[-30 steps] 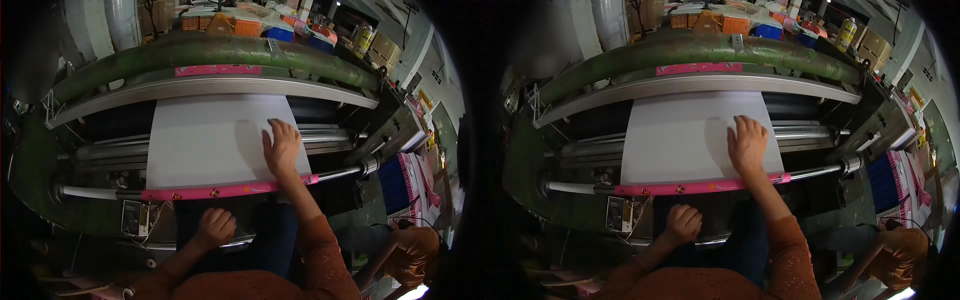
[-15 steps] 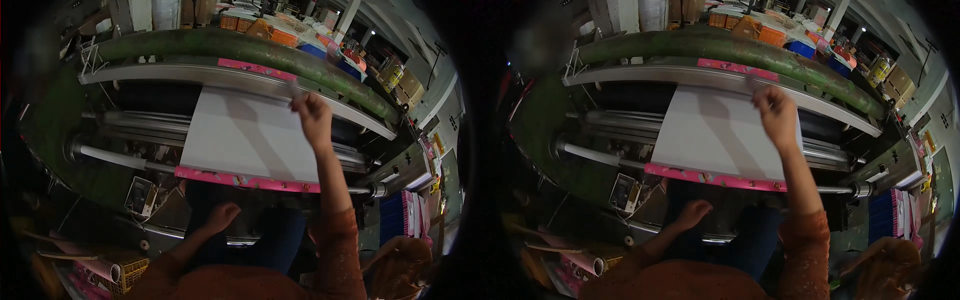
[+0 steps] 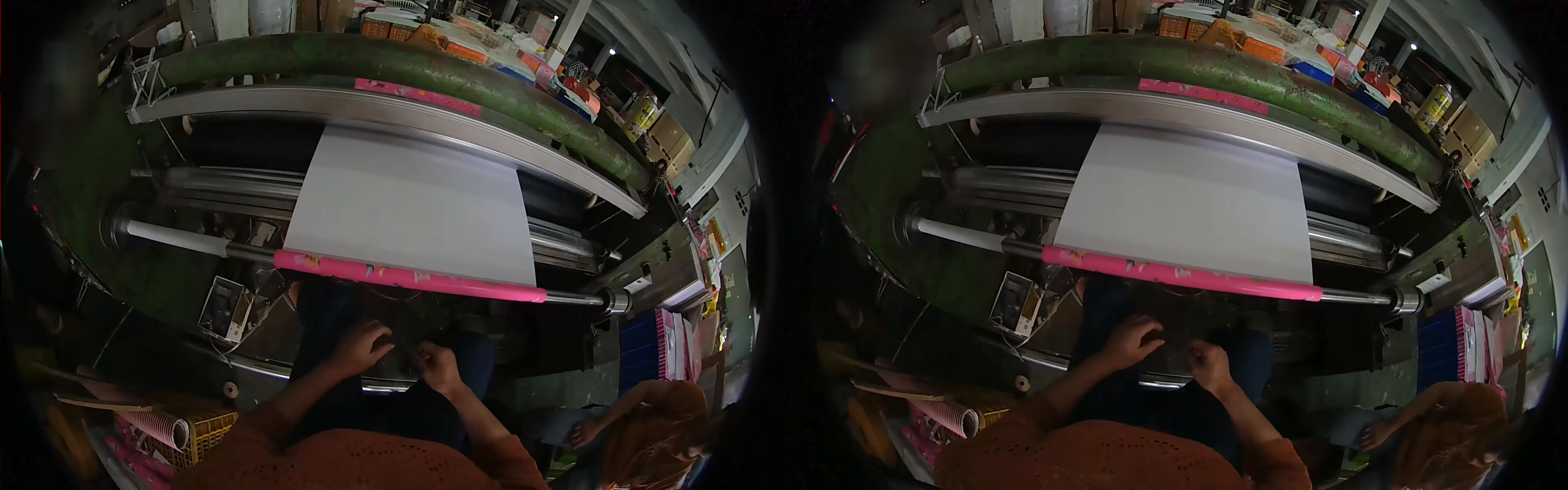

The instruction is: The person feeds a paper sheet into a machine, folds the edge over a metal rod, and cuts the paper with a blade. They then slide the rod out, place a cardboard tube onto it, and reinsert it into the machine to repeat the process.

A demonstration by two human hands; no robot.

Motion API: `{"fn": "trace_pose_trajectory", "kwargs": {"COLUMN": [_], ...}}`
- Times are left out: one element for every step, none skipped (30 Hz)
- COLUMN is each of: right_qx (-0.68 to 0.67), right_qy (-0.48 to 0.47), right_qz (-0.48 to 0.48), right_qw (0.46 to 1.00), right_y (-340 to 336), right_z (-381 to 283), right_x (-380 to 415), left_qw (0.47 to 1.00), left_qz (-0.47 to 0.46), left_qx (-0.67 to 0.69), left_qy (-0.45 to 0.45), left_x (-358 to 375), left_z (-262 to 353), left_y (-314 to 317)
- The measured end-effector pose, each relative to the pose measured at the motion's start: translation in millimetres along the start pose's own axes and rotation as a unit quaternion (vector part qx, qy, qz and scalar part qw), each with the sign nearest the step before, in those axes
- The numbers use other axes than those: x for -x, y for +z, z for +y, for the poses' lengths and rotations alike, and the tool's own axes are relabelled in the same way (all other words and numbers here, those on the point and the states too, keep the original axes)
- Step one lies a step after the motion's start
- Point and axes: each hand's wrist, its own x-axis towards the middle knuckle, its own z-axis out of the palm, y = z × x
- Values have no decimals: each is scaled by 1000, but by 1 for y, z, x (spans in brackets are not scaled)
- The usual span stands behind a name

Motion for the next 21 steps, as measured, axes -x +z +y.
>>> {"fn": "trace_pose_trajectory", "kwargs": {"right_qx": [99,98,156,214,212,202,193,192,197,202,201,181,161,162,168,174,175,181,187,189,185], "right_qy": [-3,-2,-7,-11,-7,10,28,33,32,31,35,31,27,29,40,50,52,55,57,58,54], "right_qz": [22,21,6,-9,-12,-6,2,3,-1,-5,-3,4,10,9,1,-7,-9,-15,-21,-23,-24], "right_qw": [995,995,988,977,977,979,981,981,980,979,979,983,986,986,985,983,983,982,980,980,981], "right_y": [2,5,9,12,17,23,27,29,30,30,28,27,25,25,24,24,23,23,23,23,21], "right_z": [8,16,20,25,29,32,34,37,38,38,38,37,36,35,31,29,29,29,29,27,23], "right_x": [4,8,13,16,18,16,15,14,13,13,14,14,14,14,13,13,13,13,13,14,14], "left_qw": [979,979,965,945,946,942,938,938,939,941,941,939,937,938,938,938,939,939,939,939,941], "left_qz": [56,55,2,-51,-55,-54,-53,-58,-55,-53,-56,-51,-45,-47,-56,-66,-67,-65,-63,-63,-50], "left_qx": [-190,-190,-257,-321,-318,-330,-343,-341,-338,-335,-334,-340,-345,-343,-342,-340,-338,-338,-339,-337,-333], "left_qy": [55,54,47,41,38,29,22,23,20,17,19,23,25,24,17,9,8,8,8,6,17], "left_x": [2,4,6,9,10,10,9,9,8,9,9,9,9,10,9,8,7,7,7,8,8], "left_z": [-5,-9,-11,-12,-16,-18,-19,-20,-17,-15,-17,-19,-21,-22,-20,-18,-16,-14,-14,-13,-14], "left_y": [3,6,9,12,16,18,19,21,20,20,21,22,24,25,23,22,21,20,21,21,21]}}
